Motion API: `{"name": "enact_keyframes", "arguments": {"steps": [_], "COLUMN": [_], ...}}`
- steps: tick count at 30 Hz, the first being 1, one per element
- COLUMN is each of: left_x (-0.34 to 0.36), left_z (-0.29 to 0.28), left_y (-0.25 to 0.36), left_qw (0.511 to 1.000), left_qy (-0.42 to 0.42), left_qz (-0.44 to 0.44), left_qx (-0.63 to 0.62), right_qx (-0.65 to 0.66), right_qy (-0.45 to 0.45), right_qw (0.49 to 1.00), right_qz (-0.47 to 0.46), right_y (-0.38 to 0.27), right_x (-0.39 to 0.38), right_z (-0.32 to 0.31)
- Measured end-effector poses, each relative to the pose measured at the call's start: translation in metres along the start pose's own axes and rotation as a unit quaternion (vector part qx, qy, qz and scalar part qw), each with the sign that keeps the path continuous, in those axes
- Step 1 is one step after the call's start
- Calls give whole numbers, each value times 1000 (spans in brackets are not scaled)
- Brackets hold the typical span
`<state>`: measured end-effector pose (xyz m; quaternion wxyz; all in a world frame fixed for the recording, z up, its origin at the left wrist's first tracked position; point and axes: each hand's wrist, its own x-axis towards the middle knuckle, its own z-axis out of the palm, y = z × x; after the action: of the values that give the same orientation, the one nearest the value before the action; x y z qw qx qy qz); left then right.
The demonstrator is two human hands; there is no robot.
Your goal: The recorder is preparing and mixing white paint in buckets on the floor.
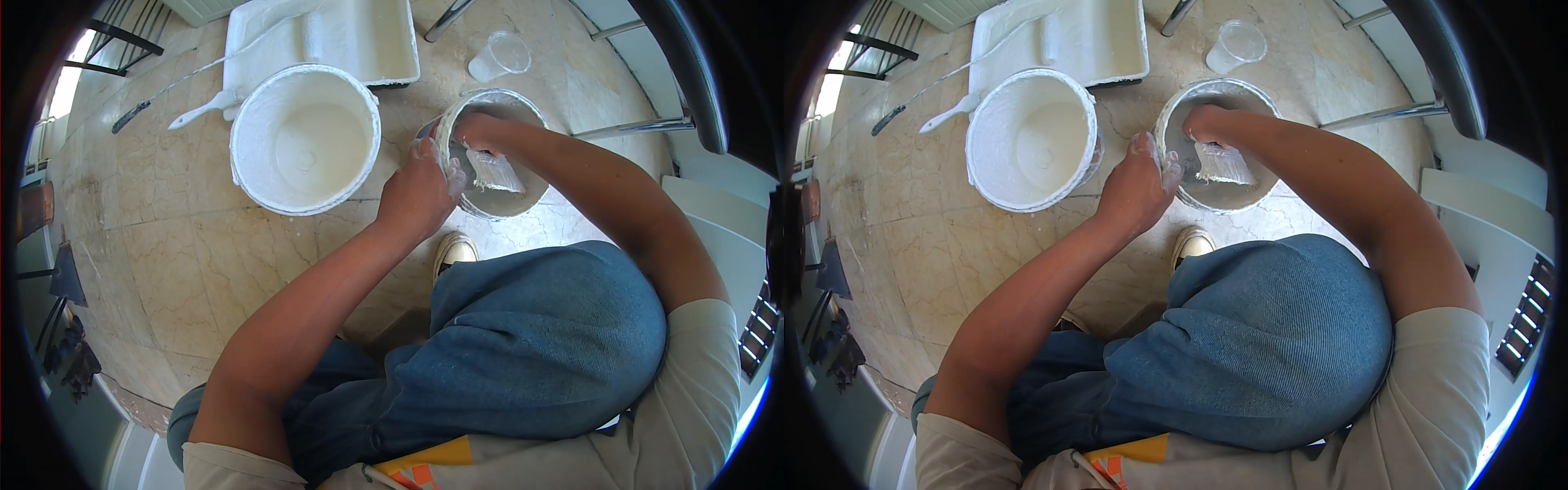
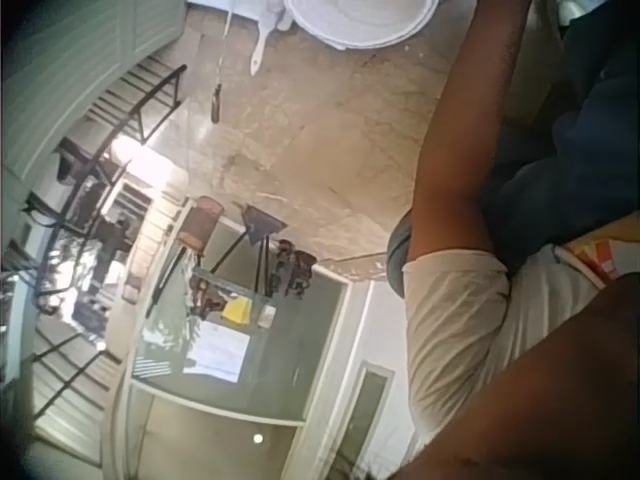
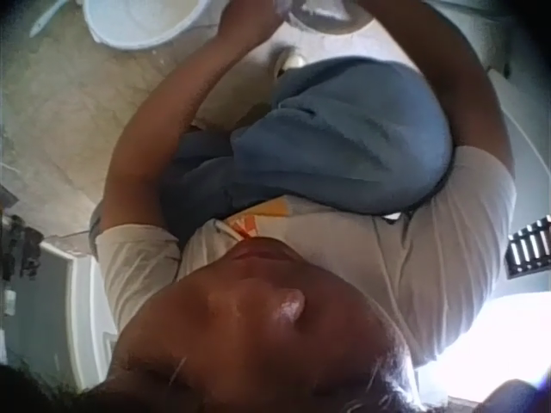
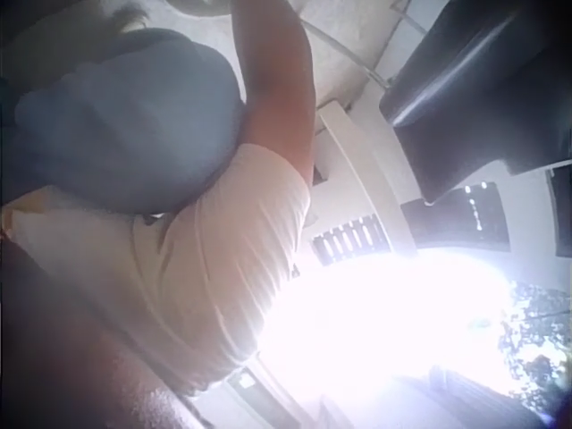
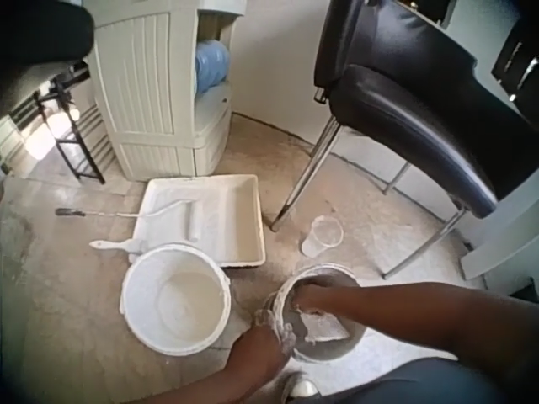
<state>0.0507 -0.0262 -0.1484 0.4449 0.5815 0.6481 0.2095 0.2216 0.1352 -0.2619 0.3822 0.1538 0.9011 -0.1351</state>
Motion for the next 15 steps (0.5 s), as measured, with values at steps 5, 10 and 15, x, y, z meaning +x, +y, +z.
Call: {"name": "enact_keyframes", "arguments": {"steps": [5,10,15], "left_x": [-1,0,0], "left_z": [2,-1,-1], "left_y": [-6,0,0], "left_qw": [1000,1000,999], "left_qy": [18,5,8], "left_qz": [9,-11,5], "left_qx": [22,28,33], "right_qx": [-15,115,150], "right_qy": [-66,-85,-49], "right_qw": [998,976,977], "right_qz": [14,165,141], "right_y": [-39,-54,-49], "right_x": [-16,-19,-17], "right_z": [-34,-32,-21]}}
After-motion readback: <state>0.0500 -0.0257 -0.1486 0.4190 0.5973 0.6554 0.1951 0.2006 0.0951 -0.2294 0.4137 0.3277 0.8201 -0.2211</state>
